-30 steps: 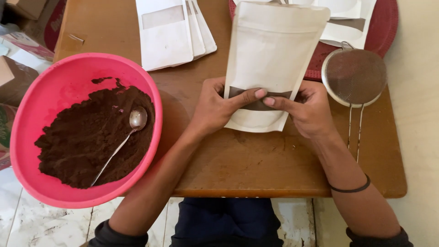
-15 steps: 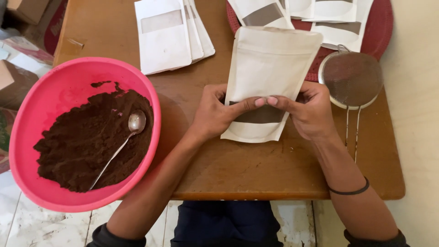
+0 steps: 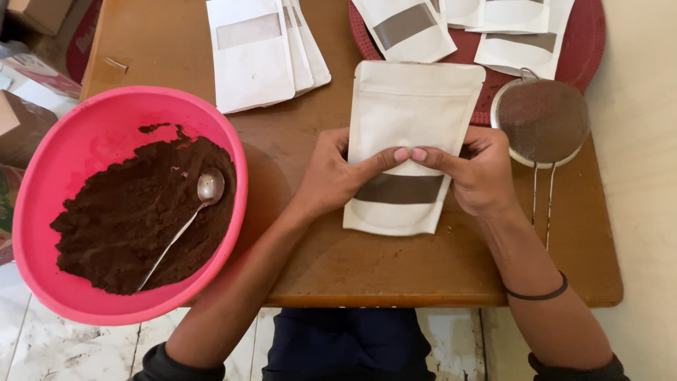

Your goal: The person scoops coffee grounds from a pink bowl into white pouches using a spoon, seals the tops of the pouches by hand, and organizes them on a wooden table and a red tray.

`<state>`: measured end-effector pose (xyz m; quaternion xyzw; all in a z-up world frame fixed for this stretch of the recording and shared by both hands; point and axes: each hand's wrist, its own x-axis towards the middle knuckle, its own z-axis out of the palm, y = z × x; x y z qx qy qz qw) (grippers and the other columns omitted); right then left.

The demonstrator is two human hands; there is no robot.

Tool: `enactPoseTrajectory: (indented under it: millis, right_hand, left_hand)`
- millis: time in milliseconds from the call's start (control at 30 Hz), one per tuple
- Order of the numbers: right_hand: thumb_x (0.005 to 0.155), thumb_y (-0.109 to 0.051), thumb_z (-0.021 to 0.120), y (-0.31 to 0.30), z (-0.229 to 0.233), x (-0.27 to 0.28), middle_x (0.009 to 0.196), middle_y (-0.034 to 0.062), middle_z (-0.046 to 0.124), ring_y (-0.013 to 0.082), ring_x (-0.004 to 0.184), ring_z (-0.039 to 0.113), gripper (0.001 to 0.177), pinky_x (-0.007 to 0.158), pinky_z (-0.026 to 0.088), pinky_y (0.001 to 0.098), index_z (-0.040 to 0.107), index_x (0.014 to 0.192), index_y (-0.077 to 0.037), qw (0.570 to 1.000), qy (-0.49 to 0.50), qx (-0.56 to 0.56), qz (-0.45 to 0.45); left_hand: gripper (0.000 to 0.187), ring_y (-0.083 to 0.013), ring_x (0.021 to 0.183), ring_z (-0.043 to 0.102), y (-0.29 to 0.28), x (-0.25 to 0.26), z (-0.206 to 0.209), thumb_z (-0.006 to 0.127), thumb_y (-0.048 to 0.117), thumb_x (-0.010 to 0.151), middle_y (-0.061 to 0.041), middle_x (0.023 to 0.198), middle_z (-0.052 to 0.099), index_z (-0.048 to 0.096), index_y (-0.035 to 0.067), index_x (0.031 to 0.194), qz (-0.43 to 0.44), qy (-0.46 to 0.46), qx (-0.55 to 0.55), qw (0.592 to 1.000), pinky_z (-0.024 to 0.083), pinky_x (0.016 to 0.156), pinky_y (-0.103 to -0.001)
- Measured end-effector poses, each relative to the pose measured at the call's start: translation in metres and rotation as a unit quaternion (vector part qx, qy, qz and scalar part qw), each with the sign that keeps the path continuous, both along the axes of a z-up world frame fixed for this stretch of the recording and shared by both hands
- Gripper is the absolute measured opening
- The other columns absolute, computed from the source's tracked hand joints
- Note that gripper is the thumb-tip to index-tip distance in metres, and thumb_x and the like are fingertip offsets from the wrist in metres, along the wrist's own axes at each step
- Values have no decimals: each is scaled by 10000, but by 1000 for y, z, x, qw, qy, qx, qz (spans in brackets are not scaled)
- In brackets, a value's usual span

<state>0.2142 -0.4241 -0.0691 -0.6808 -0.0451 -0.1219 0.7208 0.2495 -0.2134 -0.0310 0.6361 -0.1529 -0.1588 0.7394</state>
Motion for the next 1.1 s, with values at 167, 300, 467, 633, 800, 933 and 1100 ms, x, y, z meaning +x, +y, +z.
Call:
enactPoseTrajectory:
  millis: [167, 300, 467, 633, 800, 933, 1100]
  right_hand:
    - [756, 83, 858, -4, -7, 2, 844, 182, 746, 201, 922, 710, 185, 787, 636, 406, 742, 899, 70, 1000, 5, 6, 18]
    - [774, 63, 853, -9, -14, 6, 816, 184, 740, 215, 862, 729, 165, 758, 645, 411, 741, 895, 71, 1000, 20, 16, 2]
    - [761, 63, 858, -3, -5, 6, 817, 184, 741, 236, 850, 743, 172, 744, 652, 418, 743, 889, 67, 999, 37, 26, -2]
    - [769, 40, 860, 9, 11, 3, 838, 170, 752, 243, 828, 761, 185, 739, 660, 435, 745, 914, 55, 997, 52, 50, -5]
    - [776, 41, 863, 12, 21, 1, 860, 167, 747, 247, 872, 747, 188, 736, 661, 439, 750, 927, 42, 998, 50, 27, 2]
    - [770, 30, 865, 11, 10, 4, 841, 170, 749, 244, 792, 759, 188, 711, 672, 451, 749, 916, 48, 998, 59, 29, 2]
    - [794, -24, 868, 14, 13, 4, 833, 157, 748, 219, 792, 762, 189, 695, 670, 442, 740, 921, 36, 996, 84, 33, -17]
  left_hand:
    - [265, -122, 681, 679, 3, 0, 6, 916, 225, 739, -99, 740, 759, 778, 36, 862, -7, 2, -6, 1000, 597, 641, -296]
    - [292, -142, 614, 696, 3, 1, 1, 901, 288, 750, -118, 684, 748, 769, 30, 787, -7, 35, 24, 999, 581, 586, -270]
    - [302, -147, 621, 704, 2, 7, -19, 896, 293, 766, -125, 697, 752, 772, 19, 788, -7, 62, 20, 998, 582, 580, -280]
    - [321, -137, 561, 697, 1, 15, -37, 876, 315, 801, -127, 659, 742, 760, 21, 748, 7, 67, 33, 997, 574, 523, -255]
    - [315, -134, 569, 700, 2, 10, -5, 896, 296, 755, -116, 656, 736, 743, 20, 751, 10, 62, 23, 998, 575, 522, -245]
    - [328, -137, 528, 688, 1, 5, 5, 904, 285, 730, -123, 623, 723, 730, 8, 715, 28, 65, 31, 997, 571, 496, -250]
    - [341, -134, 532, 690, -4, 8, -8, 886, 306, 762, -129, 635, 724, 729, 4, 747, 23, 60, 25, 998, 575, 482, -241]
